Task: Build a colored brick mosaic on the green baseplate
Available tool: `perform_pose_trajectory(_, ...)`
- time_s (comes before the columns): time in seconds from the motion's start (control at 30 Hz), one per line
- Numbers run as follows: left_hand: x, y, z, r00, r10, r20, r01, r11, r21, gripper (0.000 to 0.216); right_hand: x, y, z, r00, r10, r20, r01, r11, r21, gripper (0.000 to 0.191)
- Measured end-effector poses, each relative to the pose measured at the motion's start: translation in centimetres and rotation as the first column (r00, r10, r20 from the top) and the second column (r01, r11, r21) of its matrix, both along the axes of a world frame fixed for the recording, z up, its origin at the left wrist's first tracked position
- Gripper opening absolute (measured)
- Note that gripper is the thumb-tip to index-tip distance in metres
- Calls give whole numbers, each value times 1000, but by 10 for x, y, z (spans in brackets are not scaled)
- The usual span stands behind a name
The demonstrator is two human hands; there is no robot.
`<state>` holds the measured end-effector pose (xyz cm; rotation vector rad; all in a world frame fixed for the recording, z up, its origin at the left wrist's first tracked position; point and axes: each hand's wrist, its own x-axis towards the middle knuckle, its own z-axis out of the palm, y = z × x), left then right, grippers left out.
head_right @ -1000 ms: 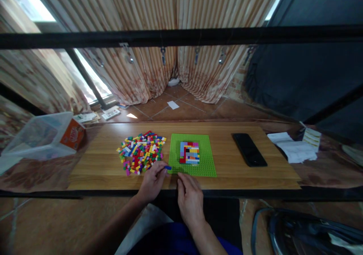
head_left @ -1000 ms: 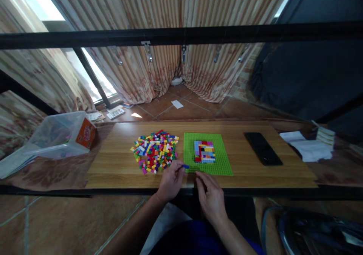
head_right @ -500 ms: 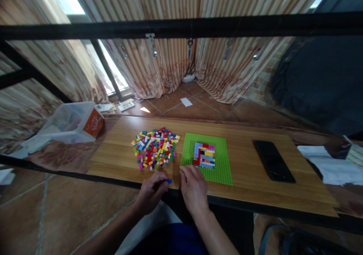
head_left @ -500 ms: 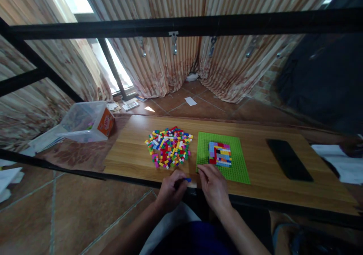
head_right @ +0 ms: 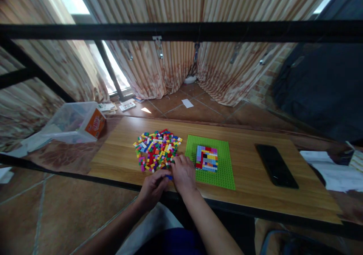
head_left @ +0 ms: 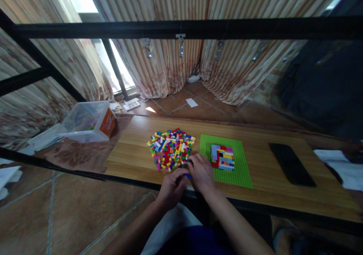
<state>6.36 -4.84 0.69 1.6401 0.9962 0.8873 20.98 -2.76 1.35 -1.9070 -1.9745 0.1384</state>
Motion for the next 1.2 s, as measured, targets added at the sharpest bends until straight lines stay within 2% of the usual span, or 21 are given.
perform_pose_trajectory(0.17, -1, 1, 3, 999, 23, -47, -23, 1000, 11, 21, -3, 2, 4, 998, -9, 56, 11, 999, -33, 10)
perform_pose_trajectory(0.33, 2, 0, 5, 997, 49, -66, -50, 999, -15, 22, -3, 3, 5, 999, -11, 42, 13, 1000, -27, 18)
perform_pose_trajectory(0.43, 3, 1, 6, 993, 85, -80, -86, 996, -3, 21, -1, 1, 6, 1000, -15, -13, 15, 1000, 3, 23)
perform_pose_trajectory(0.53, 4, 1, 8, 991, 90, -95, -90, 996, 4, 22, 3, -8, 8, 987, -10, -162, 27, 994, 102, 27)
perform_pose_trajectory(0.63, 3, 2, 7, 990, 87, -115, -86, 996, 15, 22, 11, -23, 9, 935, -22, -354, 94, 978, 187, 29)
perform_pose_trajectory(0.77, 2, 4, 1, 985, 102, -139, -96, 994, 50, 22, 28, -46, 10, 843, -84, -531, 204, 964, 172, 25)
perform_pose_trajectory(0.97, 2, 4, -6, 985, 111, -134, -108, 994, 31, 22, 63, -72, 3, 788, -244, -565, 356, 929, 96, 23)
perform_pose_trajectory(1.2, 3, 3, -3, 981, 121, -150, -118, 993, 31, 22, 101, -78, 0, 689, -400, -604, 517, 855, 24, 30)
